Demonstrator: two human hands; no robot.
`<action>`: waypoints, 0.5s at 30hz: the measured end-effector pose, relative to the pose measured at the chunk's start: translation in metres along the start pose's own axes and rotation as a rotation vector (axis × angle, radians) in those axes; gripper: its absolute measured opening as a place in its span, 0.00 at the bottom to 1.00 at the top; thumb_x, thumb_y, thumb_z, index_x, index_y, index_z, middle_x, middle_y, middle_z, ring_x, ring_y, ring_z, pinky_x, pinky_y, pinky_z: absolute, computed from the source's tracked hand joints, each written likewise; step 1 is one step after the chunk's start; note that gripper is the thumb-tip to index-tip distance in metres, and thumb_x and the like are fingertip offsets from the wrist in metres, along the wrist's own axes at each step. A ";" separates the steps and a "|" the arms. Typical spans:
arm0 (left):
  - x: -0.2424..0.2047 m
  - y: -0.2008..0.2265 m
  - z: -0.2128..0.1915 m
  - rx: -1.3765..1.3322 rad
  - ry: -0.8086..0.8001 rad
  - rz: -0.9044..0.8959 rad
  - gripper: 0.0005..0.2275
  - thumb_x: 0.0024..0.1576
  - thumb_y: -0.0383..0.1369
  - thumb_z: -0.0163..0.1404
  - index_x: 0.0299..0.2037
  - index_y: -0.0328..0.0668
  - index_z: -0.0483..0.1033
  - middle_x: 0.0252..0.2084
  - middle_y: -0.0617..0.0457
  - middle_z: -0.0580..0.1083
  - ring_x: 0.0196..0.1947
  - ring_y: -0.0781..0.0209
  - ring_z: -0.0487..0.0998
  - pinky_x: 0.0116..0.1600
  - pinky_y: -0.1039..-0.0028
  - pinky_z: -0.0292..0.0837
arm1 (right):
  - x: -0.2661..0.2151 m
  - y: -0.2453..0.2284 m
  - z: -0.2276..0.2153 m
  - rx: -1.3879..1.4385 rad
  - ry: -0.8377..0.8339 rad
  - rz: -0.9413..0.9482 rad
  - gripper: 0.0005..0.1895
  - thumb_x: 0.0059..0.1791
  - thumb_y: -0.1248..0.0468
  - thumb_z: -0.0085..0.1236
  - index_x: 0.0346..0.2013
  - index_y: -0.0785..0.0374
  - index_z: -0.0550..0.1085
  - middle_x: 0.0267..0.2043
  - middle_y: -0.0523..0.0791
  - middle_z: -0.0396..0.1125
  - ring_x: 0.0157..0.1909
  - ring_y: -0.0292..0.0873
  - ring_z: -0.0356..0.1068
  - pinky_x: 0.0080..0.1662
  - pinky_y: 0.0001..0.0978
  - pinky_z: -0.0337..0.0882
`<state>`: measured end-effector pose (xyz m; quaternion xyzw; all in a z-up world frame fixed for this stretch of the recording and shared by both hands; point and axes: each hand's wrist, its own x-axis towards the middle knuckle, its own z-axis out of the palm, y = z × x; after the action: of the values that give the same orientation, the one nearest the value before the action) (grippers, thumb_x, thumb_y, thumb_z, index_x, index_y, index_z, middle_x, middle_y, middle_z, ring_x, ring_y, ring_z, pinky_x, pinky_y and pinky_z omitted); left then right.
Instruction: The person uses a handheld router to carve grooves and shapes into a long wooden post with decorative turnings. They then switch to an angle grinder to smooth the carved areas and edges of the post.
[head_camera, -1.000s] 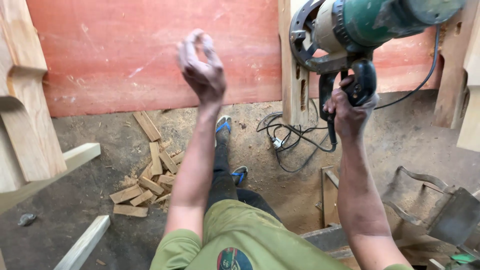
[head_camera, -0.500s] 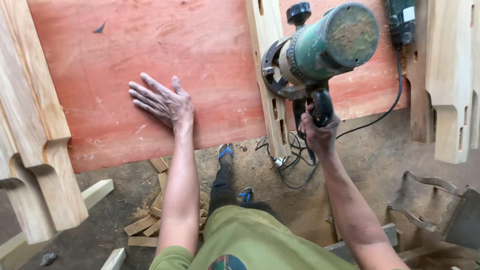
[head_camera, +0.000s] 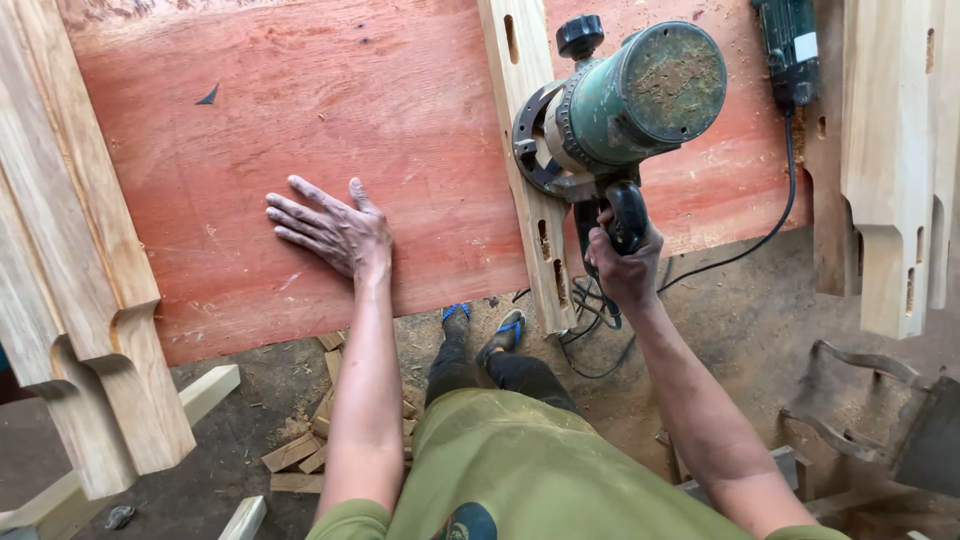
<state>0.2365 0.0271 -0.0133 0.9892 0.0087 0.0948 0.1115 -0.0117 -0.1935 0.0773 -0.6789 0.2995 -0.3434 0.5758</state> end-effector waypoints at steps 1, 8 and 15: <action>0.000 0.001 -0.002 0.001 0.003 -0.006 0.34 0.65 0.53 0.48 0.72 0.33 0.56 0.72 0.23 0.52 0.74 0.27 0.48 0.75 0.42 0.36 | 0.001 0.002 -0.001 0.002 -0.006 -0.002 0.06 0.46 0.80 0.54 0.36 0.72 0.73 0.13 0.46 0.57 0.14 0.39 0.65 0.24 0.31 0.68; 0.001 0.004 -0.007 -0.014 0.009 -0.008 0.34 0.63 0.51 0.51 0.71 0.32 0.58 0.71 0.22 0.52 0.74 0.27 0.48 0.74 0.41 0.37 | 0.012 0.007 0.000 0.003 -0.049 -0.005 0.05 0.47 0.79 0.53 0.36 0.71 0.73 0.12 0.46 0.59 0.16 0.39 0.66 0.25 0.29 0.67; 0.000 0.006 -0.013 -0.025 -0.006 -0.012 0.34 0.63 0.50 0.51 0.71 0.32 0.59 0.72 0.24 0.51 0.74 0.29 0.48 0.74 0.41 0.36 | 0.023 -0.011 0.009 -0.013 -0.062 -0.011 0.06 0.47 0.79 0.53 0.36 0.70 0.74 0.12 0.47 0.61 0.17 0.40 0.68 0.26 0.30 0.68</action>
<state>0.2340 0.0245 0.0003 0.9879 0.0131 0.0914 0.1246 0.0091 -0.2051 0.0897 -0.6945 0.2798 -0.3233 0.5787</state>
